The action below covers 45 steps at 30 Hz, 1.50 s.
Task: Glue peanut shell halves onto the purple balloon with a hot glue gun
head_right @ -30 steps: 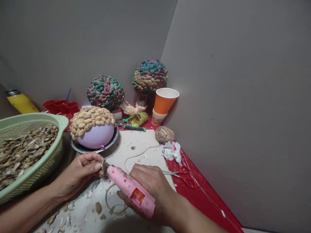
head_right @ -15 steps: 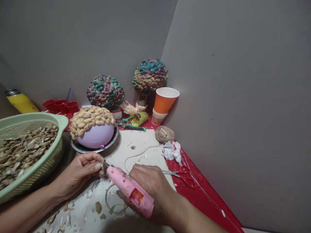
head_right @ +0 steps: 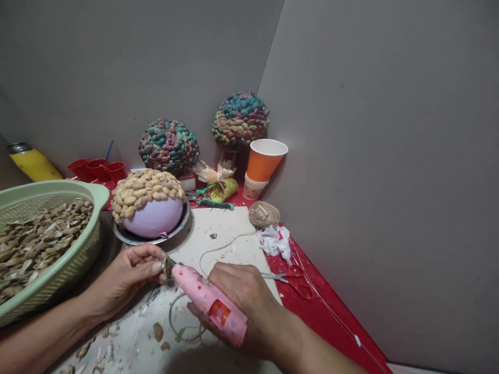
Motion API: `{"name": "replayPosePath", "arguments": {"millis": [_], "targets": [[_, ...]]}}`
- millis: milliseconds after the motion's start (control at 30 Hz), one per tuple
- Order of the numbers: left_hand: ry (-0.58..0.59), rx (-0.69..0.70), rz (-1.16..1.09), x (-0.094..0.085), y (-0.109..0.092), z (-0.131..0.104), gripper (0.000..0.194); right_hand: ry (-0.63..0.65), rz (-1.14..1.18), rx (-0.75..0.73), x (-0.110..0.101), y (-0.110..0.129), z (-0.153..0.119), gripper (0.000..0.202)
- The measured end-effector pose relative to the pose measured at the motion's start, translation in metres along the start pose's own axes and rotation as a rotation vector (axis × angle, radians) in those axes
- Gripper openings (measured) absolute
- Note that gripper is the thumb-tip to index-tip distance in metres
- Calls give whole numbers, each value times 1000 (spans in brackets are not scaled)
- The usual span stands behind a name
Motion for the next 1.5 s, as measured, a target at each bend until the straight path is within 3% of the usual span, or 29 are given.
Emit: {"name": "replayPosePath", "arguments": {"millis": [1500], "targets": [[11,8,-72,4,-5,0,25,66,-73,30,5,-4,-4,30]]}}
Point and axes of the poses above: each hand's wrist, its own z-axis towards the middle knuckle, its own x-axis out of the palm, y = z × x, the point moved 6 cm from there along z, towards the middle knuckle, and after that the axes turned 2 degrees about -x, right-handed, at the moved point
